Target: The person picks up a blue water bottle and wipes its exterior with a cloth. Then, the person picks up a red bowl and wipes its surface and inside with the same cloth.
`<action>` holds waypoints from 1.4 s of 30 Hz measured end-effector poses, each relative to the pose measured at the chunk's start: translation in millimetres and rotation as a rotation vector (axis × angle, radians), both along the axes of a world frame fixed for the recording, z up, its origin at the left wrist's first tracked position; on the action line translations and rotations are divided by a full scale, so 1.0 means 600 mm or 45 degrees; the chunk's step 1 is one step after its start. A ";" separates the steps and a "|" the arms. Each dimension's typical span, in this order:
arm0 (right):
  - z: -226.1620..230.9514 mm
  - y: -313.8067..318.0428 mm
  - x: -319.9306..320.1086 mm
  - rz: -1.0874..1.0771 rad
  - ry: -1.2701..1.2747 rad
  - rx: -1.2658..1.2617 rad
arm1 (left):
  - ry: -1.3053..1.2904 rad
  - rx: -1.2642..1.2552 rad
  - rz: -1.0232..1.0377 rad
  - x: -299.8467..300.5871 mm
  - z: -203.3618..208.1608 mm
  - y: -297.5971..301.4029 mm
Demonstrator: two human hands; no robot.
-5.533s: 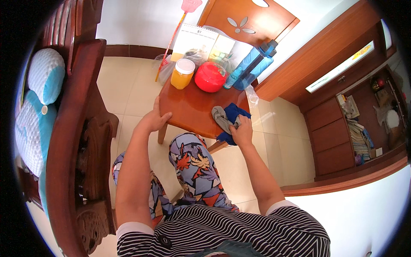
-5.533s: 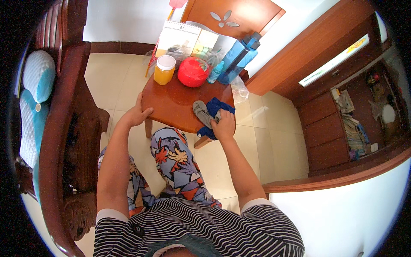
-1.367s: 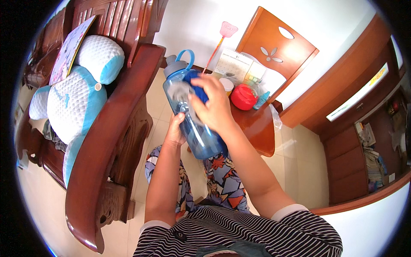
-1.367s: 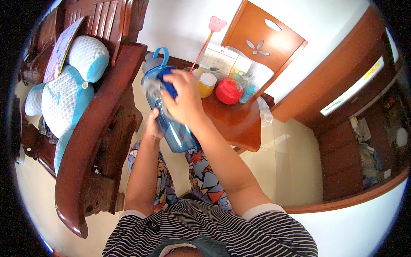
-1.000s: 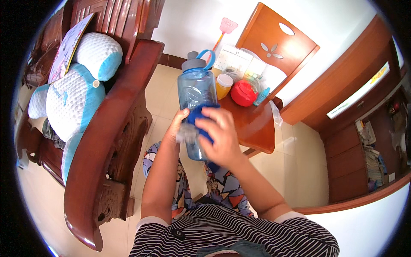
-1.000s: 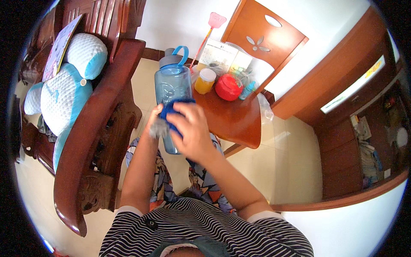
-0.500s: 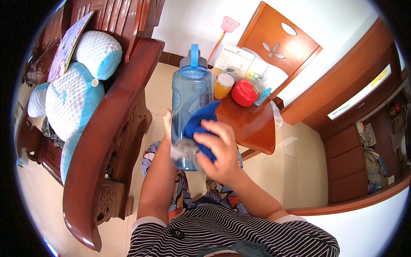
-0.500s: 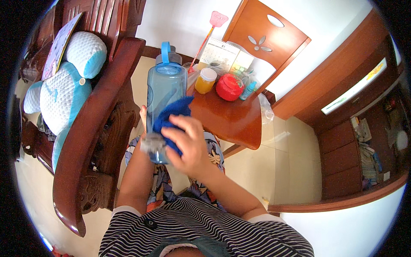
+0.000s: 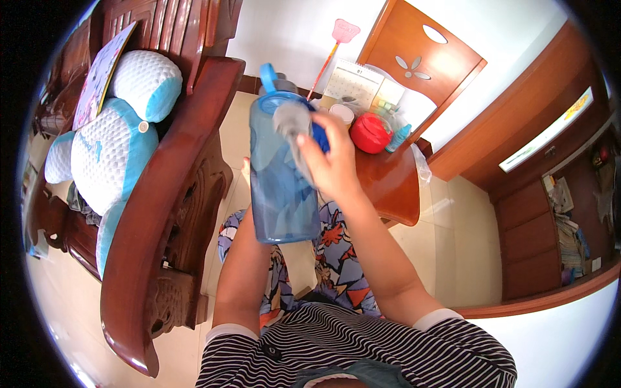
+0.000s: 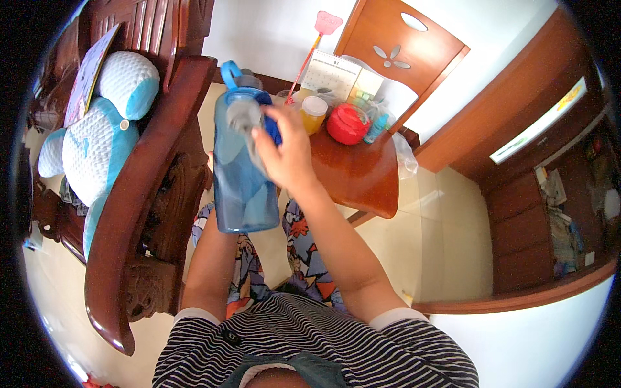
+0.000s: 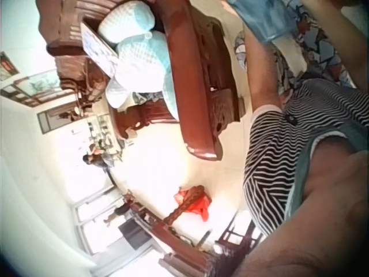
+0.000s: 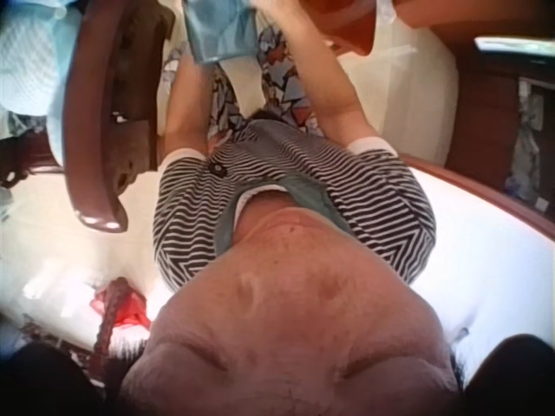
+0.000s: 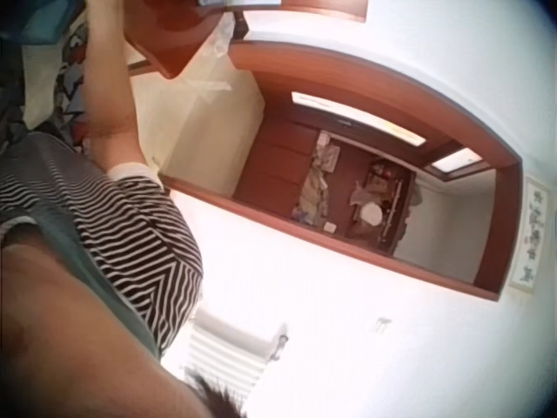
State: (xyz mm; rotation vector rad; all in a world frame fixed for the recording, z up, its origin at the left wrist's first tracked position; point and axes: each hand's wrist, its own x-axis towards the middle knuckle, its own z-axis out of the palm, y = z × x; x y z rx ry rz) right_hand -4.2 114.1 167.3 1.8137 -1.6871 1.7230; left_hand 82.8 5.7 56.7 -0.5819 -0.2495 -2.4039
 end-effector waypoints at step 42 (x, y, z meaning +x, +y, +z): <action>-0.065 0.118 0.061 -0.083 0.069 -0.083 | -0.785 -0.375 0.172 0.072 -0.031 -0.002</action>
